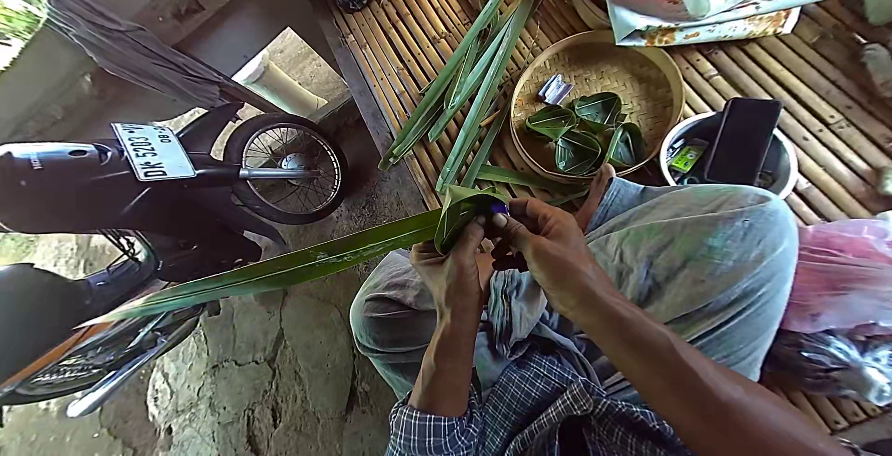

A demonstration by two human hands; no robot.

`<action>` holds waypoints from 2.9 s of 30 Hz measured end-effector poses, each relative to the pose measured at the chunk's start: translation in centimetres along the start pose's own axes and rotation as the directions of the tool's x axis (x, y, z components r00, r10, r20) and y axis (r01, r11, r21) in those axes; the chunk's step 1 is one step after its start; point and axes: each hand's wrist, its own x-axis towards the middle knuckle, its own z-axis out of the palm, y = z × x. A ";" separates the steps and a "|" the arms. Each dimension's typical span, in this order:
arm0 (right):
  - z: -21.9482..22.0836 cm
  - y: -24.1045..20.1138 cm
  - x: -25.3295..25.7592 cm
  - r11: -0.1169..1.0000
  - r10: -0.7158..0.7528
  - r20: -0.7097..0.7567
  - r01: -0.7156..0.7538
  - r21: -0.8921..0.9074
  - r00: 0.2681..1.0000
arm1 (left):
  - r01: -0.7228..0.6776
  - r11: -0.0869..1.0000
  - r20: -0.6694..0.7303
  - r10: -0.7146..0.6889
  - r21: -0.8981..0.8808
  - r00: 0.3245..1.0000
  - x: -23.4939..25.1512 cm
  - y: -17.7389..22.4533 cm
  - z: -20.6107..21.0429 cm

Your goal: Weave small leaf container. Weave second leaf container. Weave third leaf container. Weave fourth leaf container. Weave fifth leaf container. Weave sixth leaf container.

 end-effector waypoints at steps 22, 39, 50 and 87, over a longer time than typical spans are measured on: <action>-7.3 -1.7 1.0 0.767 -0.255 0.205 0.326 -0.552 0.945 | 0.150 0.738 0.425 -0.529 0.659 0.734 2.4 -0.1 -3.0; -6.4 -1.1 1.6 0.776 -0.311 0.235 0.389 -0.496 0.921 | 0.164 0.901 0.580 -0.389 0.402 0.716 1.7 0.1 -3.1; -6.7 -2.1 1.8 0.976 -0.092 0.249 0.137 -0.171 0.964 | 0.162 0.908 0.600 -0.382 0.388 0.703 2.0 0.4 -3.0; -3.7 -2.5 1.4 0.989 -0.150 0.444 0.141 0.053 0.883 | 0.946 0.288 0.964 -0.170 -0.151 0.205 0.7 -2.7 -5.5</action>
